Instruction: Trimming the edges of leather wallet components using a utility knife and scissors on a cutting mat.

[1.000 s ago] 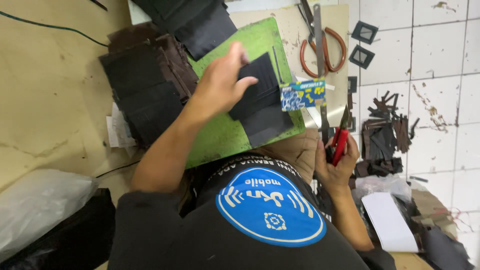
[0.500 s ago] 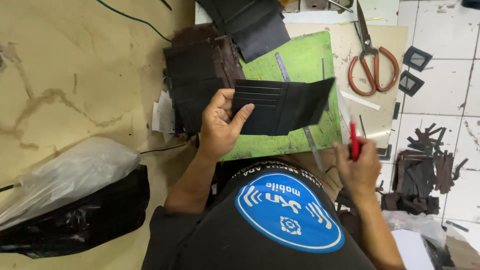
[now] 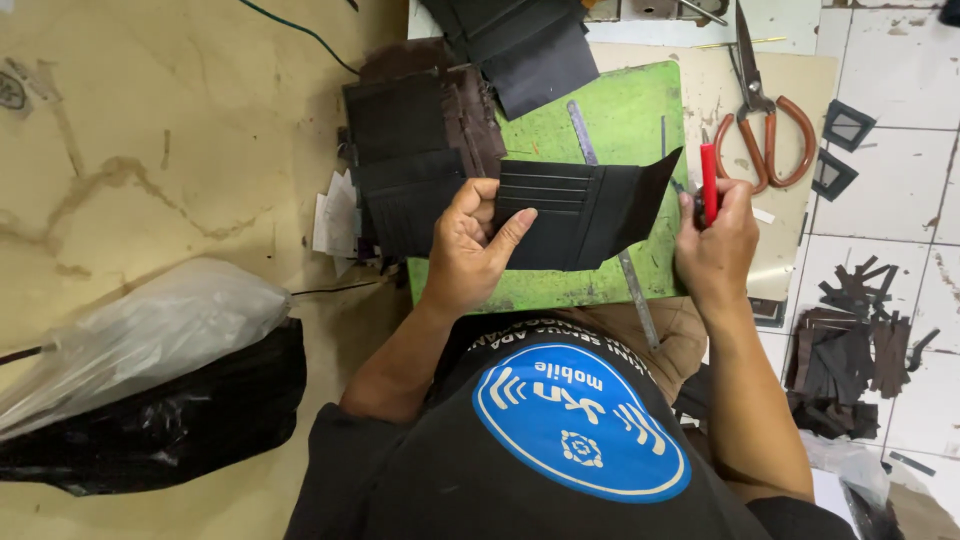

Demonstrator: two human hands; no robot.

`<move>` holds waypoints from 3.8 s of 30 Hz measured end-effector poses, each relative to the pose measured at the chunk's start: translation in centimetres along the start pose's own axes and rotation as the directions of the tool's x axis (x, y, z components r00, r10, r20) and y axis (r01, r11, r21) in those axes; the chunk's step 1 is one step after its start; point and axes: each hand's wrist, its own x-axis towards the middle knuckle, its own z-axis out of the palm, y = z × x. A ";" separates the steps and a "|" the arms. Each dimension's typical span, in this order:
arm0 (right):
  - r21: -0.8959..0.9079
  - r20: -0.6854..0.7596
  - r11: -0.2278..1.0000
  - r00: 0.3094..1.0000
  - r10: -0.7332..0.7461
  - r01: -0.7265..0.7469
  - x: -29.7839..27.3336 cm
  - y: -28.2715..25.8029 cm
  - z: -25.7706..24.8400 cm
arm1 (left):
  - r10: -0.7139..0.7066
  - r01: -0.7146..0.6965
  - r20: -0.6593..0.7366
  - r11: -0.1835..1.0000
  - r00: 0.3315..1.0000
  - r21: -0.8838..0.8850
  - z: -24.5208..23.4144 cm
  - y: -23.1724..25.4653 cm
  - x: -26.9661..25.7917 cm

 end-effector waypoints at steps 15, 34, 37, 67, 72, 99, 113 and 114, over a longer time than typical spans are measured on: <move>0.247 -0.060 0.937 0.961 0.270 -0.247 -10.0 1.2 -12.1 | -0.078 0.077 0.064 0.997 0.995 0.014 0.6 0.4 1.2; -0.206 0.099 0.961 0.981 -0.166 0.184 -5.3 -2.1 -3.1 | -0.193 0.061 0.612 0.971 0.767 0.230 0.2 2.2 5.0; -0.161 0.199 0.924 0.929 -0.313 0.346 -2.9 -3.4 -2.0 | -0.196 0.059 0.676 0.974 0.711 0.221 1.0 4.5 6.1; 0.683 0.398 0.646 0.915 0.060 -0.340 -8.6 -6.1 -9.1 | -0.170 0.166 0.907 0.980 0.386 0.113 6.2 2.1 11.1; 0.653 0.382 0.721 0.923 -0.048 -0.232 -7.2 -8.1 -9.7 | -0.161 0.242 0.916 0.967 0.368 0.073 6.3 2.4 10.7; 0.659 0.202 0.752 0.969 -0.140 -0.028 -9.2 -7.4 -7.9 | -0.160 -0.009 0.881 0.983 0.446 0.183 6.2 4.5 9.0; 0.671 0.200 0.740 0.974 -0.110 -0.054 -9.7 -6.4 -7.4 | -0.149 -0.028 0.878 0.983 0.456 0.181 6.0 3.9 9.1; 0.660 0.205 0.748 0.974 -0.100 -0.062 -9.6 -6.2 -7.3 | -0.144 -0.029 0.878 0.984 0.456 0.177 6.0 3.8 9.2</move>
